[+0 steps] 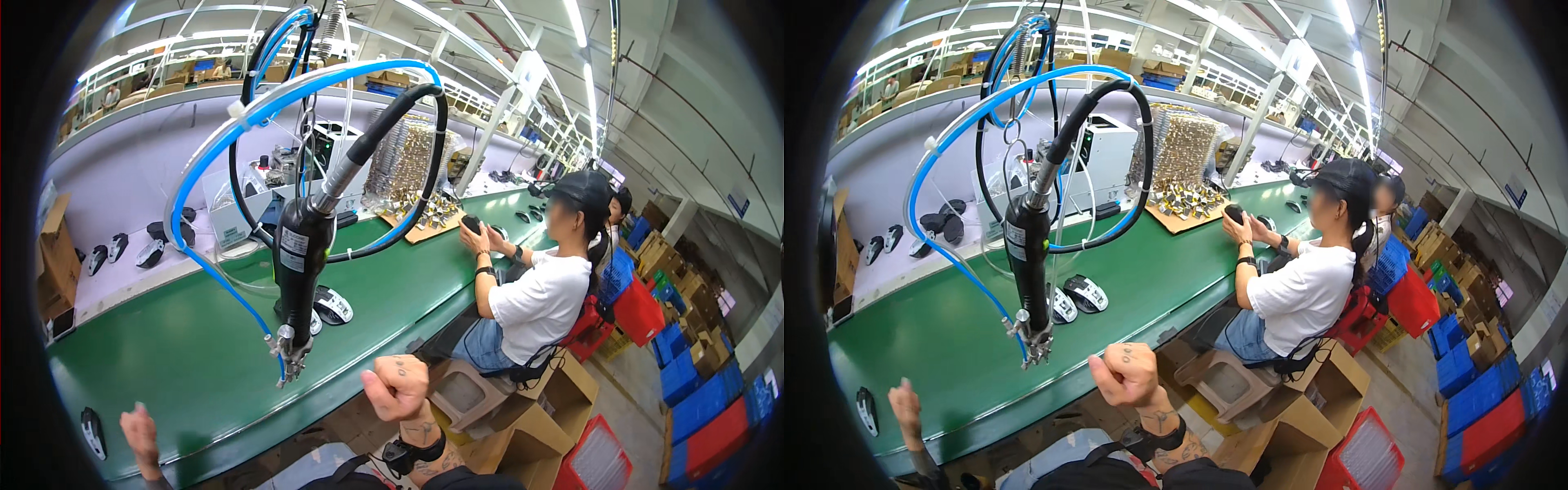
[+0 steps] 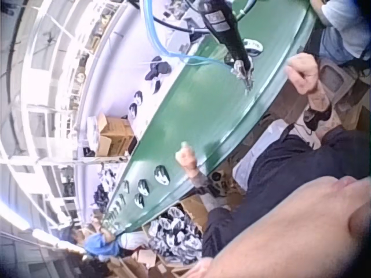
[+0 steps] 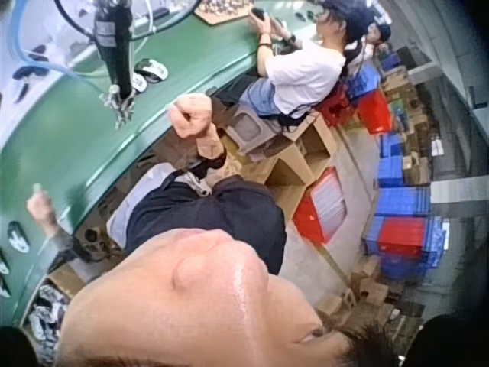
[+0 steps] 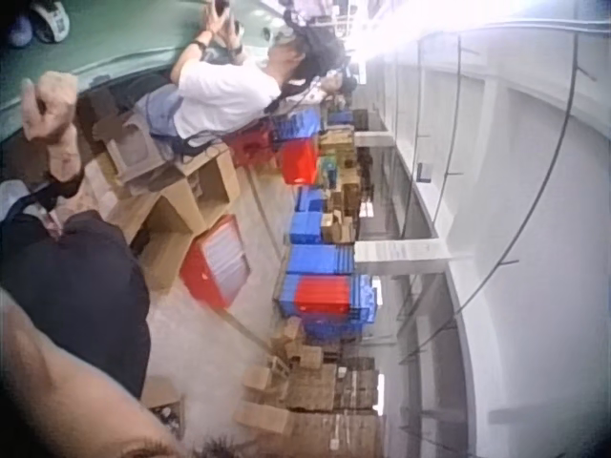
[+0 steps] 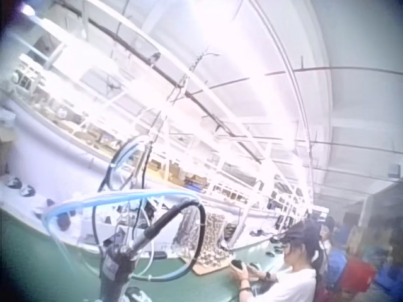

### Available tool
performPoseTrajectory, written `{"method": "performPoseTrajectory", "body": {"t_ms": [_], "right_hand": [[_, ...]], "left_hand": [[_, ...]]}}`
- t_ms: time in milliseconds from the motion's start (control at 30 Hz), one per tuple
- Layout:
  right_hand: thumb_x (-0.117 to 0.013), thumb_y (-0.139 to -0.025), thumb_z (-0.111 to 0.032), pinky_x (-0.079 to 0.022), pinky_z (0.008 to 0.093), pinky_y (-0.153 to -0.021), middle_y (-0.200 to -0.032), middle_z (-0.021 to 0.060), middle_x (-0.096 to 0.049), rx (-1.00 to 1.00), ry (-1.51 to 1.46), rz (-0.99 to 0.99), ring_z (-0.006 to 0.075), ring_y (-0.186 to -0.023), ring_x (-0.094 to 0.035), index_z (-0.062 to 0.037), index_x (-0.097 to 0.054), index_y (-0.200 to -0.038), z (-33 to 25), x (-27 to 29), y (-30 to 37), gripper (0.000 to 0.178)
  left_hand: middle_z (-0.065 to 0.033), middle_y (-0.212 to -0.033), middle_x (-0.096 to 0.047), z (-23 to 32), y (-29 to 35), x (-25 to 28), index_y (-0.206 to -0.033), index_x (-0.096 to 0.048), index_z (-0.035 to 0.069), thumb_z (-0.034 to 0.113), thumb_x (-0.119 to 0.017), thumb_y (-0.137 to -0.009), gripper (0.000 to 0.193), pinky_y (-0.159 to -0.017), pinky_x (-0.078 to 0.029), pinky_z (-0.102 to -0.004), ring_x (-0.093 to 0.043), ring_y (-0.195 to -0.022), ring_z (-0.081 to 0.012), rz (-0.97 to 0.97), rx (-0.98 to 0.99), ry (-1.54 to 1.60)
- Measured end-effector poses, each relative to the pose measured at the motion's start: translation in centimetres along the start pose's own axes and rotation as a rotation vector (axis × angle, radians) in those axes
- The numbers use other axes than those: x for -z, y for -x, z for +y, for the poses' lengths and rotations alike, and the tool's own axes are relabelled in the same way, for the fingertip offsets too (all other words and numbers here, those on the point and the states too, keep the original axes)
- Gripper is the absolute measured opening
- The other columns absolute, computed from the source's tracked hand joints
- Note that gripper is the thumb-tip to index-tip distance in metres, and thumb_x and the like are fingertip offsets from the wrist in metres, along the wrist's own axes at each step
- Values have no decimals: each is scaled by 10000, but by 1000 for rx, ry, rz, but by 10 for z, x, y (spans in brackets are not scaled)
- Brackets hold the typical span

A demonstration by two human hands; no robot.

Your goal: Using a pneumatic screwdriver to fasten components on the bottom of computer mouse shells at an assembly line.

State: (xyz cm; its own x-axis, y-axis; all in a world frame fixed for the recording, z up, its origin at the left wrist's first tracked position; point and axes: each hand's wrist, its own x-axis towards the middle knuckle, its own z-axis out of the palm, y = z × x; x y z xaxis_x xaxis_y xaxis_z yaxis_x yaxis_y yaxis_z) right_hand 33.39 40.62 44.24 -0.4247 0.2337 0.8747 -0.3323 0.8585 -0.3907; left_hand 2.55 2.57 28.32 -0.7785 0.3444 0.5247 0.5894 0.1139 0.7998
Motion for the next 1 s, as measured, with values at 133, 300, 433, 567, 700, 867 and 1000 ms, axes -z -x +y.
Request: {"method": "performPoseTrajectory", "body": {"t_ms": [133,300,433,567,700,867,1000], "right_hand": [[-614,-740,40,-238,335,-375,-462,63,-299,-98,7,-63,219,-364,-320,-51,-311,-506,16,-28,13,394],[-613,-751,29,-245,336,-377,-461,59,-293,-116,-81,-50,211,-367,-324,-50,-307,-505,18,-36,21,401],[-615,-751,22,-250,331,-377,-457,55,-295,-141,-26,-53,205,-365,-326,-54,-306,-503,29,-35,21,403],[-620,-751,17,-253,327,-378,-458,59,-297,-154,-5,-56,205,-367,-321,-55,-309,-504,35,-36,25,404],[-619,-747,20,-253,315,-378,-460,63,-295,-179,-7,-54,201,-366,-310,-55,-305,-505,43,-38,24,404],[-616,-776,-10,-275,320,-393,-463,70,-318,-275,-21,-179,204,-379,-332,-39,-346,-525,44,-35,20,369],[-605,-799,-26,-276,314,-399,-466,73,-317,-277,-120,-239,198,-384,-329,-34,-359,-540,41,-31,17,358]], "left_hand": [[-134,-466,-390,72,11,-36,-517,-380,35,156,-430,-935,438,-531,-285,-397,-378,-449,-302,-401,-32,-463],[-116,-440,-400,92,14,-36,-502,-404,31,172,-406,-947,467,-503,-301,-394,-403,-420,-295,-287,-46,-492],[-110,-438,-404,92,14,-37,-501,-412,32,177,-394,-951,474,-506,-317,-387,-416,-425,-292,-197,-101,-509],[-112,-441,-418,89,21,-49,-504,-439,35,159,-423,-937,450,-479,-322,-391,-434,-413,-299,-261,-92,-497],[-117,-454,-450,91,25,-63,-515,-474,43,138,-455,-915,411,-457,-326,-405,-460,-418,-319,-333,-92,-487],[-112,-462,-467,98,37,-100,-508,-473,77,144,-493,-879,378,-468,-335,-420,-462,-422,-333,-414,-304,-479],[-105,-443,-443,114,44,-119,-521,-429,89,185,-523,-867,371,-431,-316,-404,-431,-392,-313,-459,-342,-491]]}}
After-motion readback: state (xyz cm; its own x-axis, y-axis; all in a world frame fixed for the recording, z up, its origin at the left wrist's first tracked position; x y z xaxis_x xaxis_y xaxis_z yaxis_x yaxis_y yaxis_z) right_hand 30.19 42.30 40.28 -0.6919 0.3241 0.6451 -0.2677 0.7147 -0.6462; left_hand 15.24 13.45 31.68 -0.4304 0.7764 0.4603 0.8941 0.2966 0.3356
